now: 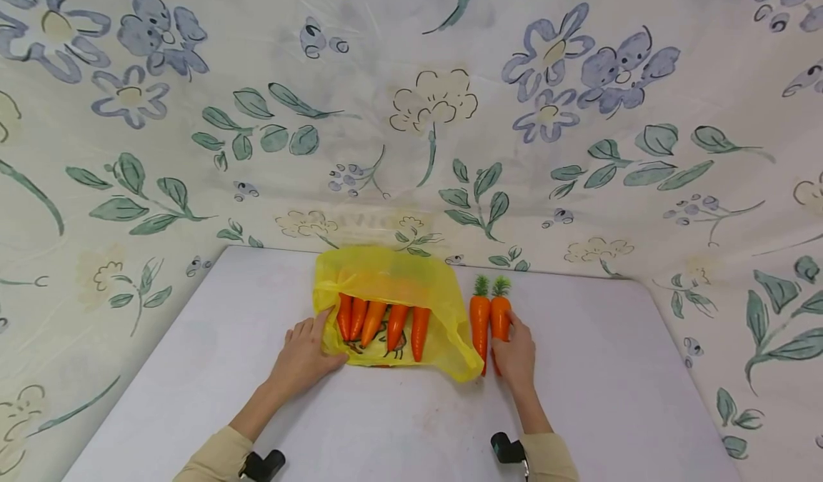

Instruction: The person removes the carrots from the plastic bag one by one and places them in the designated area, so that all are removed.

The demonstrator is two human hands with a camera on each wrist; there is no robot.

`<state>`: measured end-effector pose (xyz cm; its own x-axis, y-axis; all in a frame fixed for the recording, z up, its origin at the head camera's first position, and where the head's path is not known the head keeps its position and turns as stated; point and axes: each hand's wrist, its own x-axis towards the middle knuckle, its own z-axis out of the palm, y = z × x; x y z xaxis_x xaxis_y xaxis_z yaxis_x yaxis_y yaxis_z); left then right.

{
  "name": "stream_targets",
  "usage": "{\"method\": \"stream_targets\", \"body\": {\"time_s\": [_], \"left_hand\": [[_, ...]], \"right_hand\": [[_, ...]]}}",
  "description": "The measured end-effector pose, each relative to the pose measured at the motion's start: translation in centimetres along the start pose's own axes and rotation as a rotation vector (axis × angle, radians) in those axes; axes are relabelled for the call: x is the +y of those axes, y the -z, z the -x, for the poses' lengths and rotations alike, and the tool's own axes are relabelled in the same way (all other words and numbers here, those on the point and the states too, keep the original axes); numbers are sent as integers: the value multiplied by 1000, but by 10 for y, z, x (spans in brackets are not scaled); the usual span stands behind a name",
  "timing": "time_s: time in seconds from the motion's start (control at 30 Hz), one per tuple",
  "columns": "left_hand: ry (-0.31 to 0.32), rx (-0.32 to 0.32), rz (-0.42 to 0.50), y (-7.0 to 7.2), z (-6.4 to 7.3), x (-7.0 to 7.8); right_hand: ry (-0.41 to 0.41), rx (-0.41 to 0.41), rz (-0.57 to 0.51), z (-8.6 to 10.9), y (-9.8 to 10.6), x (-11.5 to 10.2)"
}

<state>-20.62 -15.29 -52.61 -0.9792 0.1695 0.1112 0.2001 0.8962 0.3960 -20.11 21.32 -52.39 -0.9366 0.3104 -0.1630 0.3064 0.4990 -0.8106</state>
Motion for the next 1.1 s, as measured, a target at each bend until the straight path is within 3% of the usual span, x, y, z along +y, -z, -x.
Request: {"method": "stream_targets", "body": {"time_s": [0.4,1.1], "left_hand": [[23,-38,-12,3,0,2],[27,-33,1,2,1,3]], "right_hand": [[2,-29,10,2,-3,-4],[-25,-77,-25,7,2,-7]]}}
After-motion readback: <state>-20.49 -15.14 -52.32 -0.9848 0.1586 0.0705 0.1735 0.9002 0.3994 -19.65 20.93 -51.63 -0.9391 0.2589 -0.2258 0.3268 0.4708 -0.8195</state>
